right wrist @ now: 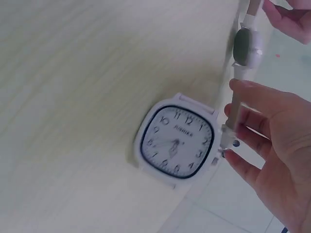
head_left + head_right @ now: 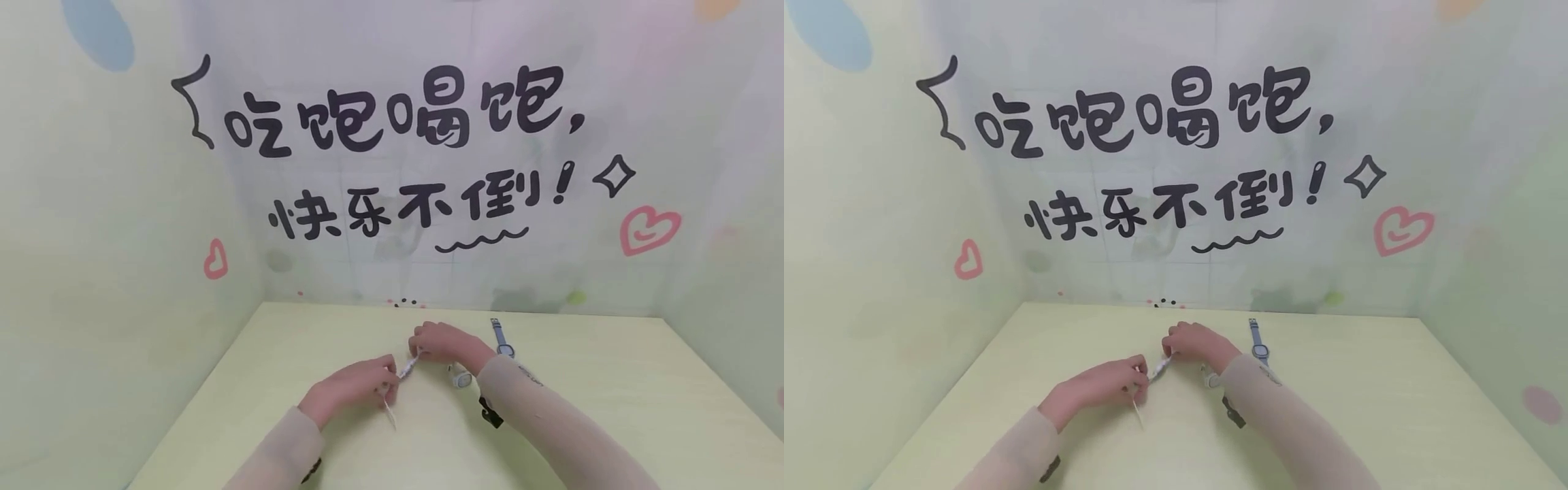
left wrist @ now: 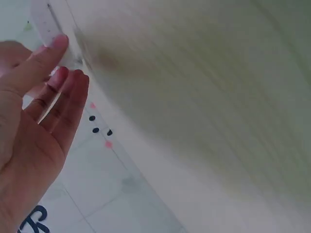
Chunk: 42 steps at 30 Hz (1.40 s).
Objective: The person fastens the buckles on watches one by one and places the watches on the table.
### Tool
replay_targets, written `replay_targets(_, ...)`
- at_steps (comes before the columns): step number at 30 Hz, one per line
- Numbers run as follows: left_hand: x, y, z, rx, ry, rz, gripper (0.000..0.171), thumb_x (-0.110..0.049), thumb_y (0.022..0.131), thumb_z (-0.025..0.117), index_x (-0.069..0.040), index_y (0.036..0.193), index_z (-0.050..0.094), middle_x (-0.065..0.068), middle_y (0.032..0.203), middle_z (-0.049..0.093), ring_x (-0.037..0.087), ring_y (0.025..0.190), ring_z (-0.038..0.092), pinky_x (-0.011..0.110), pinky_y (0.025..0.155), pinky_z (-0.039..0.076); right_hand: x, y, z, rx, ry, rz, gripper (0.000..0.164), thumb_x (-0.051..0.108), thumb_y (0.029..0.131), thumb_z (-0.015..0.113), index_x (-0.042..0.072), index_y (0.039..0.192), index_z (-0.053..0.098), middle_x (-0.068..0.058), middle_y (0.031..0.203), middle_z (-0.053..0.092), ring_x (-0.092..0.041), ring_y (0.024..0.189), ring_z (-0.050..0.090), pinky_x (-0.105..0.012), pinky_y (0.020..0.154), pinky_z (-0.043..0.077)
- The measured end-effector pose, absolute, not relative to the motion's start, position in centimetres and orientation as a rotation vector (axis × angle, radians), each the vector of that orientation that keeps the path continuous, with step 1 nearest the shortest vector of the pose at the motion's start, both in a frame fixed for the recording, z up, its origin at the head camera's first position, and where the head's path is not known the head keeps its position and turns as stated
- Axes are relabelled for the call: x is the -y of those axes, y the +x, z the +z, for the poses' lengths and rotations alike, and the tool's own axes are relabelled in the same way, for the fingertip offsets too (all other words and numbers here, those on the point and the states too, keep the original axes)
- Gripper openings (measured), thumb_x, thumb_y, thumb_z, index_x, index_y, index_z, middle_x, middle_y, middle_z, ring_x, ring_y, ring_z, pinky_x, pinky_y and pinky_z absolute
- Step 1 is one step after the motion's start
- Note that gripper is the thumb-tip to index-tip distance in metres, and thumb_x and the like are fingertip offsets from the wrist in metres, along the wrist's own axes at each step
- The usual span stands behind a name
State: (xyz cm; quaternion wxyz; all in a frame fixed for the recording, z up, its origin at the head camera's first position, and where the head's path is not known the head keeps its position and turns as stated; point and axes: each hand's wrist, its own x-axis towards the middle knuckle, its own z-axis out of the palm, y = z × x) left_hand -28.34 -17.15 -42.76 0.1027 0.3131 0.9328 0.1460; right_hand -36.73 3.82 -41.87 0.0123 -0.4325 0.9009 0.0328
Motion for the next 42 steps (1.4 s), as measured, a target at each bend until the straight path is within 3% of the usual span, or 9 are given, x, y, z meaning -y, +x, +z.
replay_targets(4,19.2,-28.8,-42.7,-2.642,0.900,0.877,0.013,-0.011,0.088,0.075,-0.018,0.083,0.065,-0.004,0.106,0.056,0.011,0.102,0.059,0.024,0.085,0.056,-4.4,-36.3,-42.0,-2.858,-1.344,-0.178,0.014,0.011,0.100,0.057,0.014,0.096,0.070,0.000,0.094,0.064,-0.015,0.089,0.058,-0.030,0.082,0.053)
replay_targets(7,19.9,-29.1,-42.3,-2.578,0.899,1.091,0.008,-0.012,0.090,0.073,-0.013,0.089,0.065,0.001,0.104,0.063,0.011,0.102,0.061,0.025,0.085,0.057,-4.7,-35.9,-42.0,-2.879,-1.252,-0.443,0.014,0.010,0.100,0.055,0.011,0.096,0.068,0.000,0.094,0.065,-0.014,0.089,0.060,-0.033,0.084,0.054)
replay_targets(10,19.8,-29.2,-41.9,-2.519,0.899,1.228,0.006,-0.013,0.093,0.070,-0.010,0.096,0.065,0.006,0.103,0.070,0.009,0.098,0.064,0.023,0.086,0.055,-4.9,-35.4,-42.2,-2.785,-1.183,-0.645,0.011,0.016,0.099,0.060,0.009,0.102,0.069,-0.002,0.099,0.069,-0.016,0.093,0.063,-0.034,0.085,0.055)
replay_targets(15,19.4,-29.2,-40.9,-2.433,0.842,1.432,0.006,-0.008,0.096,0.064,-0.004,0.101,0.064,0.014,0.106,0.072,0.011,0.095,0.066,0.027,0.089,0.058,-4.6,-34.2,-43.0,-2.618,-1.110,-0.723,0.029,0.025,0.091,0.071,0.008,0.115,0.069,-0.003,0.111,0.072,-0.020,0.103,0.065,-0.033,0.089,0.055)
replay_targets(21,18.8,-29.3,-38.9,-2.384,0.798,1.635,0.013,-0.006,0.097,0.061,0.002,0.107,0.060,0.021,0.109,0.070,0.014,0.097,0.068,0.036,0.090,0.060,-4.5,-32.5,-42.9,-2.614,-0.930,-0.977,0.013,0.019,0.095,0.065,0.007,0.098,0.070,-0.005,0.092,0.072,-0.013,0.082,0.062,-0.028,0.072,0.054)
replay_targets(25,18.5,-29.3,-37.5,-2.379,0.786,1.746,0.015,-0.005,0.096,0.063,0.003,0.107,0.059,0.018,0.109,0.070,0.011,0.097,0.070,0.036,0.092,0.060,-4.9,-32.0,-43.0,-2.431,-0.772,-1.266,0.029,0.022,0.102,0.054,-0.002,0.098,0.070,-0.013,0.091,0.072,-0.016,0.080,0.065,-0.030,0.072,0.060)
replay_targets(29,18.2,-29.3,-36.6,-2.332,0.838,1.837,0.016,-0.004,0.096,0.062,0.006,0.108,0.057,0.012,0.107,0.071,0.007,0.097,0.070,0.033,0.093,0.059,-5.1,-31.7,-43.1,-2.181,-0.591,-1.527,0.045,0.029,0.107,0.042,-0.009,0.113,0.066,-0.018,0.101,0.073,-0.018,0.089,0.071,-0.035,0.083,0.062)
replay_targets(35,17.7,-29.2,-36.3,-2.247,0.863,1.896,0.017,-0.003,0.097,0.060,0.007,0.110,0.055,-0.001,0.102,0.072,0.007,0.098,0.071,0.034,0.092,0.059,-4.8,-31.7,-42.9,-1.828,-0.372,-1.783,0.052,0.036,0.107,0.043,-0.005,0.138,0.052,-0.016,0.125,0.069,-0.033,0.125,0.062,-0.037,0.102,0.055)
replay_targets(42,17.1,-29.2,-36.2,-2.250,0.880,1.916,0.019,-0.002,0.097,0.060,0.008,0.112,0.054,0.001,0.104,0.073,0.006,0.097,0.071,0.033,0.092,0.059,-5.0,-31.0,-42.6,-2.117,-0.263,-1.923,0.035,0.022,0.102,0.056,-0.006,0.122,0.057,-0.019,0.113,0.068,-0.024,0.100,0.069,-0.040,0.094,0.059)
